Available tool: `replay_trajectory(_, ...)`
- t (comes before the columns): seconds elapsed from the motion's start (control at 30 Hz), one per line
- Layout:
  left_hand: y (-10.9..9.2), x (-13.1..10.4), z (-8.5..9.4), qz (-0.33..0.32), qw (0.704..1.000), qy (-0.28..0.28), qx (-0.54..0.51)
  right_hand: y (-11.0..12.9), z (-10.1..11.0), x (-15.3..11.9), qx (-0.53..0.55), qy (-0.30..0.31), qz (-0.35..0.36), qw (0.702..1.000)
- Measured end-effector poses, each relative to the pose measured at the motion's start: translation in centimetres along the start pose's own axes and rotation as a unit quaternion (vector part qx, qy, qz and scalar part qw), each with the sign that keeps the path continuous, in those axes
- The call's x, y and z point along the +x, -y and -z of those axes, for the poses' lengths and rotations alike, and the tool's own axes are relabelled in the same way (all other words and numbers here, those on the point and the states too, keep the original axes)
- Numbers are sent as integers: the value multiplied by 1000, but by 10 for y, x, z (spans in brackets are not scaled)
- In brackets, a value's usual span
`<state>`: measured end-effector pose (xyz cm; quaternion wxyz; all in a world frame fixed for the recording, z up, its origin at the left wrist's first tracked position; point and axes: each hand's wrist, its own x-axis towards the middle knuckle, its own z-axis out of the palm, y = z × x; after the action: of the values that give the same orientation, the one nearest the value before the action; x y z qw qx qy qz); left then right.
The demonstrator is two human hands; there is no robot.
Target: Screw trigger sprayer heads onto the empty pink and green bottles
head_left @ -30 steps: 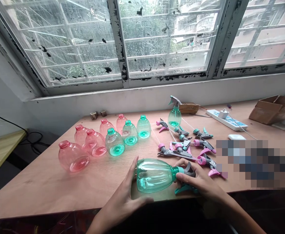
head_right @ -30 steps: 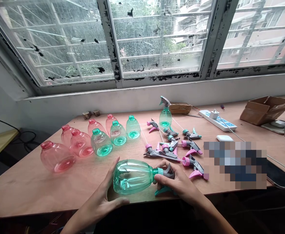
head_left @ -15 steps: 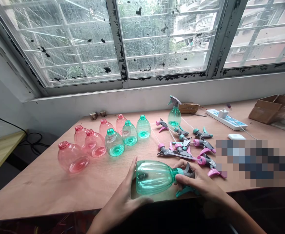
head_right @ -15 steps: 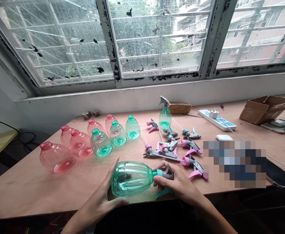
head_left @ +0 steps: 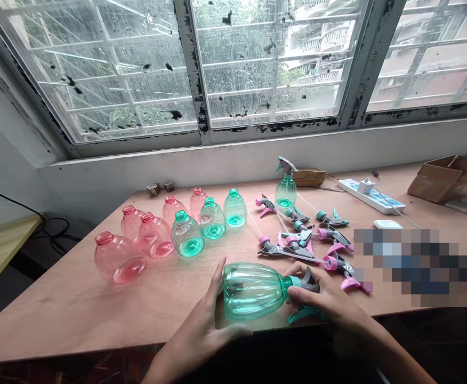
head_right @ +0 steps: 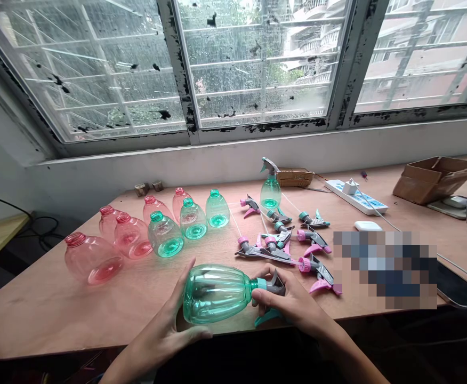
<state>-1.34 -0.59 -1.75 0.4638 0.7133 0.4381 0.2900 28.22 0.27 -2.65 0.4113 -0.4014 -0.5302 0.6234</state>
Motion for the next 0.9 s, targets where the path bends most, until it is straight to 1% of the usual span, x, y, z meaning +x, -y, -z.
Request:
replay_trajectory(0.1,-3,0,2,19,1000,10,-21,-1,0,0,-1,-4,-1,1000)
replay_trajectory(0.17,-5,0,2,20,1000,20,-12,-2,1,-1,0,-4,0,1000)
replay_trajectory(0.33,-4,-1,1,-5,1000,4,23,-4,2,0,5,0,7,1000)
replay_trajectory(0.47,-1,-1,0,-21,999,19,20,-4,2,0,7,4,11,1000)
replay_trajectory(0.57,-1,0,1,-2,1000,19,24,-2,1,1,10,4,10,1000)
replay_trajectory(0.67,-4,0,1,18,1000,25,2,-1,1,2,6,4,10,1000)
replay_trajectory(0.73,-6,0,2,21,999,26,-7,-3,1,2,3,4,11,1000)
replay_trajectory(0.9,-8,-1,3,25,1000,15,11,-8,5,2,1,-2,16,1000)
